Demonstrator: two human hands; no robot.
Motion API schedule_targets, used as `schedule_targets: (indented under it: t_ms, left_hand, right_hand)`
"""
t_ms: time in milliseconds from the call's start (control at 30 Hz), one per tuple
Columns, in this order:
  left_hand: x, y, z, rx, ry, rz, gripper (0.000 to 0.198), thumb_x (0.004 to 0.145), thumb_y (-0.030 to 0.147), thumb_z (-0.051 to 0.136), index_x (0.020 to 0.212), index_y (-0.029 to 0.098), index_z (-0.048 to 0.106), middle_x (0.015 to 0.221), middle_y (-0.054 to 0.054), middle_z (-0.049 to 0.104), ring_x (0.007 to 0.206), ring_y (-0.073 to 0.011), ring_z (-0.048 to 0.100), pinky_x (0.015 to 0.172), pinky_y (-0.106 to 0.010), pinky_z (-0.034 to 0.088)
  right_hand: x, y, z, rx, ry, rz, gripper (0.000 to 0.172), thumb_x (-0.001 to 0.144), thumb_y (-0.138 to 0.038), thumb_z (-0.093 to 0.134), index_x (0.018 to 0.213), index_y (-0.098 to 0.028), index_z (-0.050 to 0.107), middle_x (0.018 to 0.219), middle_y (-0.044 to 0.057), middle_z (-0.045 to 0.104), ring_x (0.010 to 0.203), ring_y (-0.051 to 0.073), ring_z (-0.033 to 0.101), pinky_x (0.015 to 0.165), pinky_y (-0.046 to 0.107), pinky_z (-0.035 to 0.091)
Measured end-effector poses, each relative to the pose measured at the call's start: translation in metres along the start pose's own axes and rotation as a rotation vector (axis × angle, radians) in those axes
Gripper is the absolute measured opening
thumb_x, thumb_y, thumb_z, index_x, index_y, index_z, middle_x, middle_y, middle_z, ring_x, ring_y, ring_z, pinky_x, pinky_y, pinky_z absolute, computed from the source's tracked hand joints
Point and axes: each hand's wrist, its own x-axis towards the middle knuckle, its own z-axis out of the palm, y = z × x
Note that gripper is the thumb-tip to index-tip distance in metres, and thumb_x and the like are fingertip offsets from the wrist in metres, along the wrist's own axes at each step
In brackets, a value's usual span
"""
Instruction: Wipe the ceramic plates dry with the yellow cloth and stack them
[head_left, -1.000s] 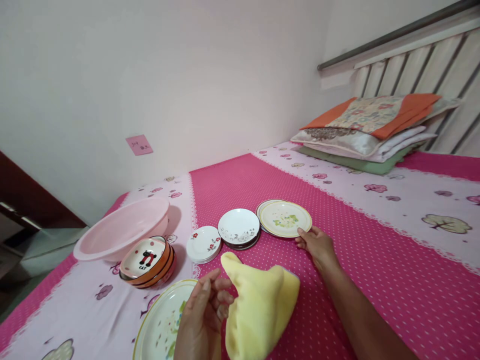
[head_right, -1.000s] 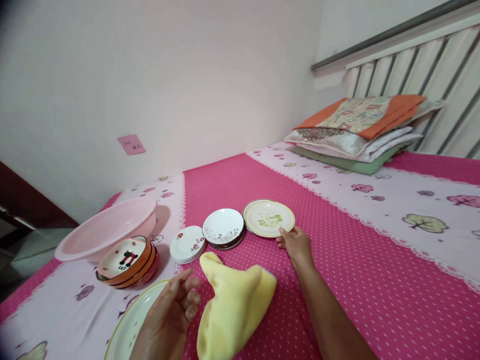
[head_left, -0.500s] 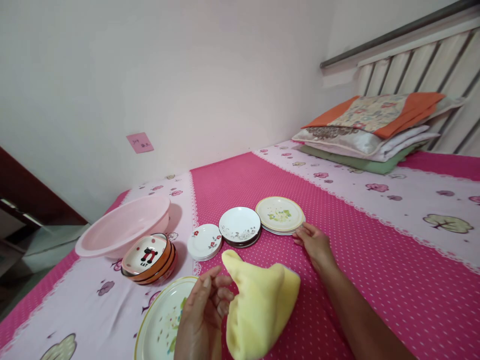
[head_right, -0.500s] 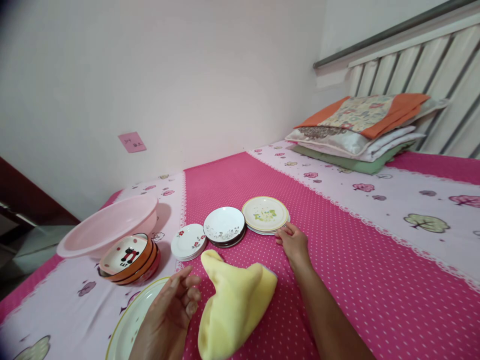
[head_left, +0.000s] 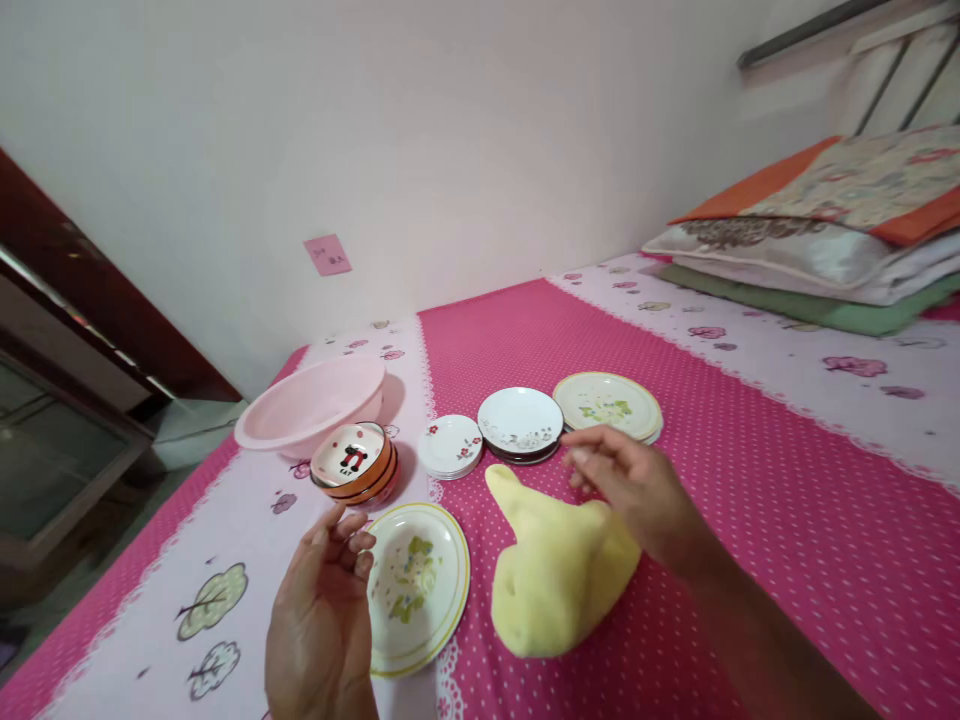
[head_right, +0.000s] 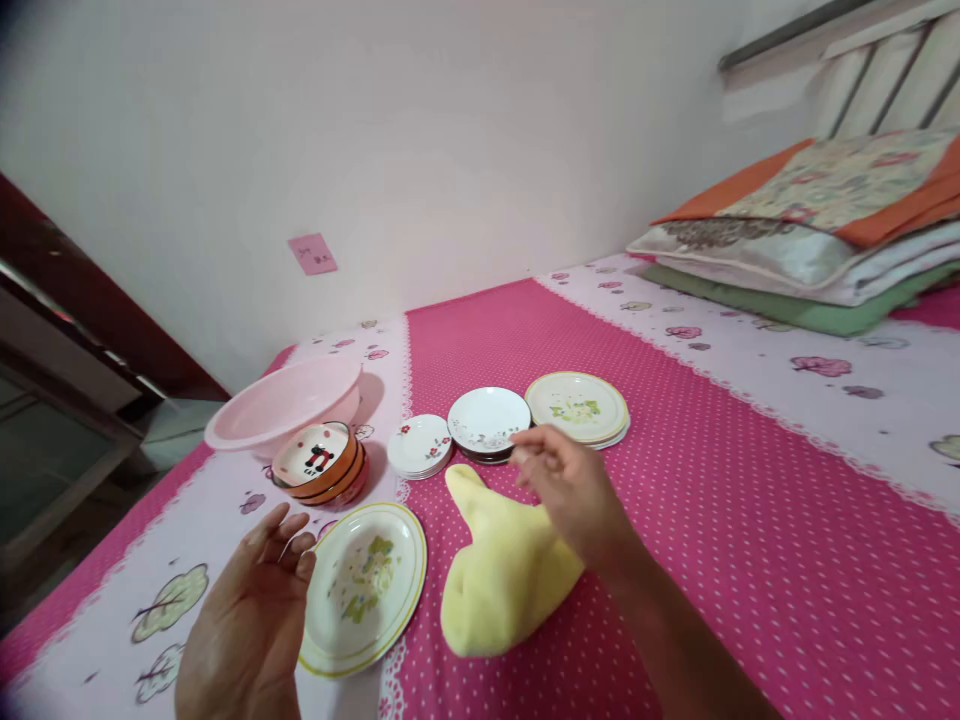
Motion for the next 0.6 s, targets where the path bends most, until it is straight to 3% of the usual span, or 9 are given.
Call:
schedule_targets:
  t_ms: [133, 200, 300, 400, 433, 500, 600]
  left_hand:
    - [0.009, 0.011, -0.013, 0.01, 0.111, 0.06, 0.016, 0.079, 0.021, 0.07, 0.092, 0.013, 0.074, 0.079, -0.004, 0.073, 0.062, -0.0106, 0.064, 0.056, -0.017, 0.052]
    - [0.012, 0.013, -0.017, 0.006, 0.136, 0.085, 0.016, 0.078, 0.021, 0.07, 0.091, 0.013, 0.073, 0.077, -0.004, 0.073, 0.061, -0.0105, 0.063, 0.056, -0.017, 0.051]
    - [0.015, 0.014, -0.023, 0.01, 0.15, 0.087, 0.018, 0.073, 0.022, 0.071, 0.089, 0.013, 0.072, 0.075, -0.002, 0.073, 0.061, -0.01, 0.063, 0.055, -0.017, 0.048]
    - [0.024, 0.011, -0.033, 0.118, 0.158, 0.108, 0.024, 0.07, 0.027, 0.072, 0.091, 0.016, 0.07, 0.077, -0.002, 0.072, 0.065, -0.0103, 0.064, 0.057, -0.018, 0.046]
    - [0.028, 0.009, -0.038, 0.184, 0.172, 0.135, 0.027, 0.07, 0.031, 0.071, 0.093, 0.017, 0.069, 0.079, -0.001, 0.073, 0.067, -0.0106, 0.064, 0.058, -0.018, 0.046]
    - [0.038, 0.0, -0.048, 0.332, 0.227, 0.198, 0.03, 0.071, 0.036, 0.067, 0.095, 0.018, 0.068, 0.084, -0.002, 0.073, 0.073, -0.0119, 0.066, 0.06, -0.02, 0.046]
    - [0.054, -0.017, -0.064, 0.485, 0.305, 0.241, 0.03, 0.072, 0.037, 0.062, 0.096, 0.019, 0.065, 0.088, -0.004, 0.072, 0.08, -0.0161, 0.068, 0.068, -0.027, 0.05]
  right_hand:
    - [-0.039, -0.02, 0.037, -0.373, -0.535, 0.014, 0.018, 0.093, -0.034, 0.056, 0.098, -0.02, 0.066, 0.085, 0.003, 0.07, 0.075, 0.018, 0.064, 0.067, 0.029, 0.046]
    - [-0.056, -0.018, 0.054, -0.589, -0.656, 0.062, 0.013, 0.09, -0.027, 0.056, 0.095, -0.019, 0.066, 0.087, 0.005, 0.071, 0.076, 0.02, 0.064, 0.068, 0.031, 0.045]
    - [-0.077, 0.005, 0.078, -0.941, -0.598, 0.021, 0.025, 0.08, -0.027, 0.07, 0.102, -0.015, 0.069, 0.107, 0.016, 0.071, 0.098, 0.033, 0.064, 0.086, 0.044, 0.046]
    - [-0.09, 0.044, 0.094, -1.046, -0.505, -0.053, 0.054, 0.065, -0.031, 0.085, 0.115, -0.015, 0.07, 0.121, 0.022, 0.067, 0.11, 0.045, 0.059, 0.095, 0.058, 0.043]
    - [-0.092, 0.057, 0.096, -1.039, -0.469, -0.068, 0.057, 0.067, -0.029, 0.085, 0.119, -0.014, 0.068, 0.126, 0.024, 0.065, 0.114, 0.046, 0.057, 0.097, 0.06, 0.042]
    - [-0.09, 0.079, 0.094, -0.933, -0.405, -0.163, 0.045, 0.083, -0.021, 0.067, 0.128, -0.016, 0.064, 0.129, 0.02, 0.064, 0.119, 0.039, 0.056, 0.102, 0.057, 0.04]
    - [-0.081, 0.095, 0.082, -0.732, -0.349, -0.259, 0.053, 0.08, -0.003, 0.05, 0.13, -0.019, 0.06, 0.12, 0.012, 0.065, 0.114, 0.029, 0.056, 0.102, 0.045, 0.042]
